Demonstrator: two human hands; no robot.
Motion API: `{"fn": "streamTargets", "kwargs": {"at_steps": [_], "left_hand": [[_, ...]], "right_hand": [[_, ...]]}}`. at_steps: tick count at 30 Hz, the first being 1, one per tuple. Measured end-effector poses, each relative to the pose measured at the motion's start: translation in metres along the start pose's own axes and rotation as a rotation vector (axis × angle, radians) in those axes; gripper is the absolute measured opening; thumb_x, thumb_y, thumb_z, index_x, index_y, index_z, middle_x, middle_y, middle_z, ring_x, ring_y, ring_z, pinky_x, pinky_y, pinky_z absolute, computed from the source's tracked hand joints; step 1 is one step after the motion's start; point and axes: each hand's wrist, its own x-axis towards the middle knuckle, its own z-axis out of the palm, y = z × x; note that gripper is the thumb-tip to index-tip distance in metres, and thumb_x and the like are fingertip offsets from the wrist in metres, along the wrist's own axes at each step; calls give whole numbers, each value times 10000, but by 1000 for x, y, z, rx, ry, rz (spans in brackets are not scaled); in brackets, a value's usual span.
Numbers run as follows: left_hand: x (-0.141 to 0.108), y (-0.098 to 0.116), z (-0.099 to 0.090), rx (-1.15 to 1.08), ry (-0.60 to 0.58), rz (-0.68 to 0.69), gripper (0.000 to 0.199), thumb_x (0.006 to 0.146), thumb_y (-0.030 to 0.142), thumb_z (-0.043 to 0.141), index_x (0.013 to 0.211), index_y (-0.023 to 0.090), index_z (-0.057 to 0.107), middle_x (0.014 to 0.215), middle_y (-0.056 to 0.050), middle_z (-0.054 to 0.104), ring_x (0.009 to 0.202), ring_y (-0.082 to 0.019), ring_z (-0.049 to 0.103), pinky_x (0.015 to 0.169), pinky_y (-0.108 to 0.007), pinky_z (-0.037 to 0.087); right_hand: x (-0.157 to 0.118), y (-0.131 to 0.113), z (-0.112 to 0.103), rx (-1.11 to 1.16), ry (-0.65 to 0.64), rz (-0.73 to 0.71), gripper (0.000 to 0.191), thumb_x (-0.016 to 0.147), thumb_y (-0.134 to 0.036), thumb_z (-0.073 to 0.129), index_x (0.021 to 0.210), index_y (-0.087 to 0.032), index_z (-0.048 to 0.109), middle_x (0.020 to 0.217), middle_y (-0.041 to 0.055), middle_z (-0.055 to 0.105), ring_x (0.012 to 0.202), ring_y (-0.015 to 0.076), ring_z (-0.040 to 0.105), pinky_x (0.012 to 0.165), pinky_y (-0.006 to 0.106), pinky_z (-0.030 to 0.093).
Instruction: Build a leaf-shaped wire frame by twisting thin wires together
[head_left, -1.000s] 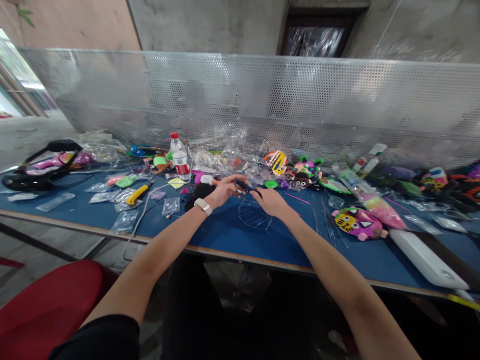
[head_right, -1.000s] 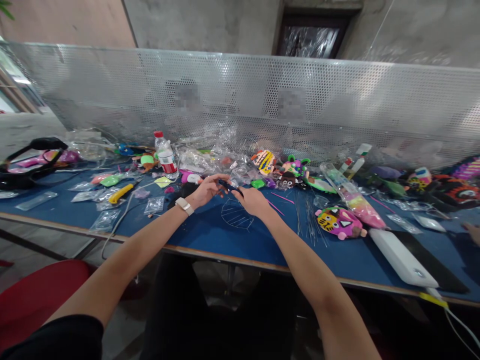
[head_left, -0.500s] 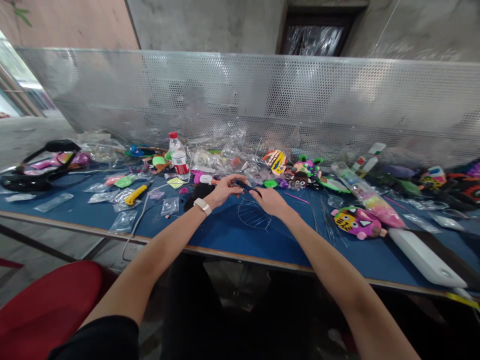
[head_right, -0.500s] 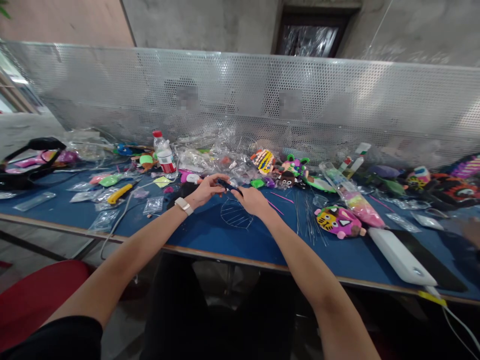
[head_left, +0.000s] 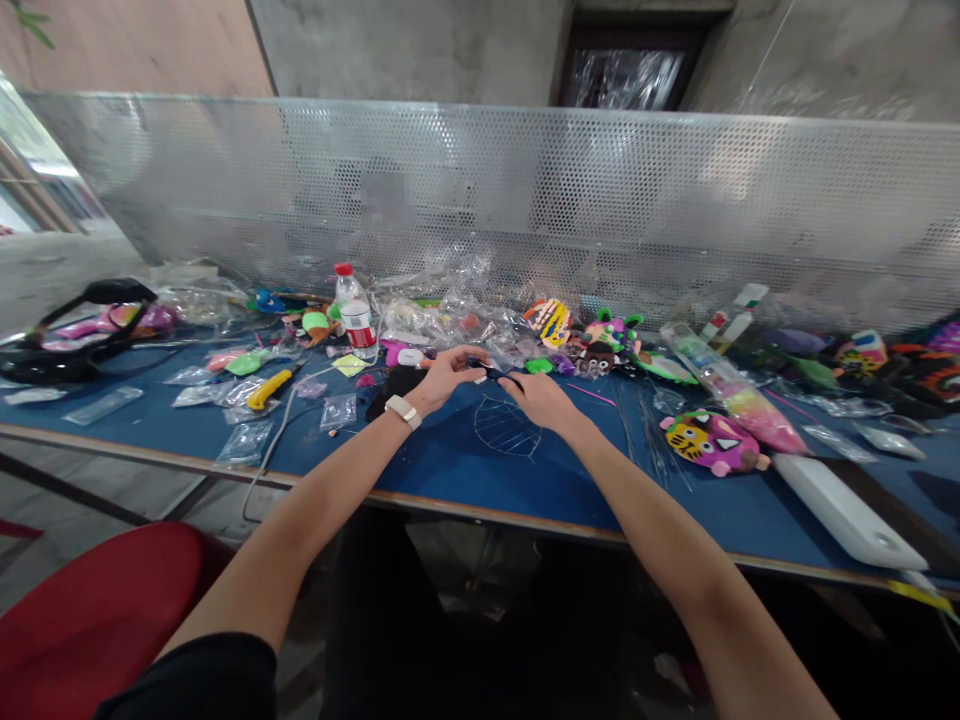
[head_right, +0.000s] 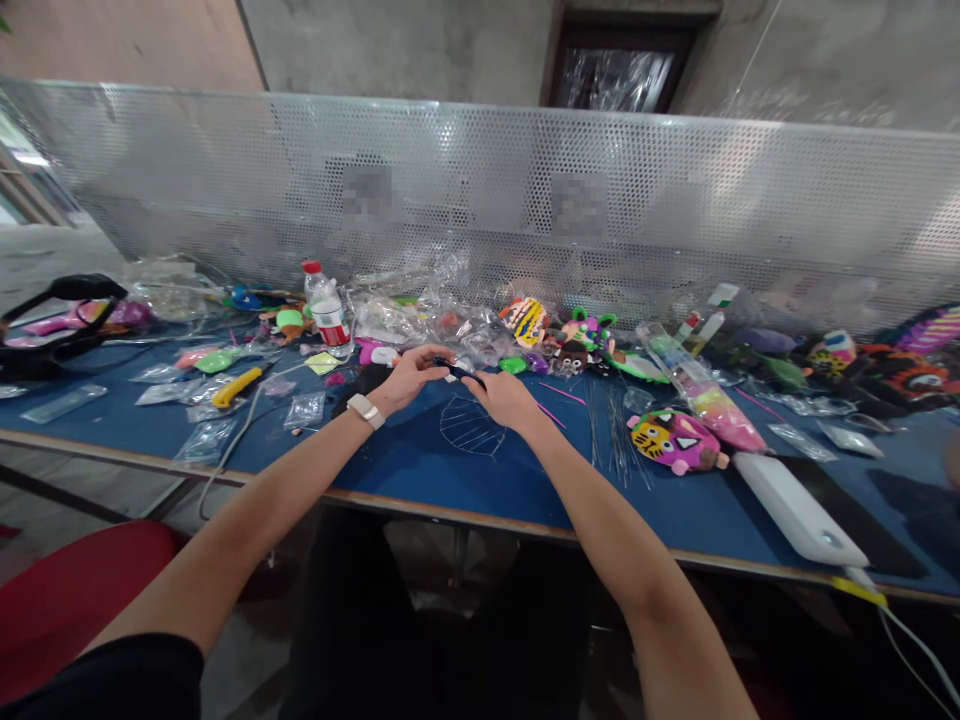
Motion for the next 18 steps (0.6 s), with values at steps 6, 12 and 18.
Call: {"fn": "streamTargets", "kwargs": {"at_steps": [6, 12, 18], "left_hand": [[1, 0, -2, 98, 7, 4, 387, 762, 437, 913, 1015, 171, 792, 1081, -97, 765, 999, -220, 676, 903, -360, 524], [0, 6, -3, 305, -24, 139, 307, 856, 444, 830, 1007, 181, 783, 1114, -107, 762, 1012, -230, 684, 880, -360, 510], [-2, 12, -3, 497, -57, 258, 224, 956, 405, 720, 1063, 216, 778, 1250, -124, 720, 1174, -263, 670, 929, -390, 497]], "right_hand": [[1, 2, 0, 11, -9, 6, 484, 1162, -467, 356, 1133, -186, 750, 1025, 111, 815, 950, 252, 758, 792, 290, 439], [1, 3, 0, 22, -8, -7, 450, 1163, -441, 377, 1140, -192, 751, 1023, 97, 819, 953, 251, 760, 782, 291, 432], [0, 4, 0, 3, -9, 3, 489, 1162, -475, 361, 1097, -190, 752, 984, 101, 816, 934, 248, 764, 779, 288, 436]]}}
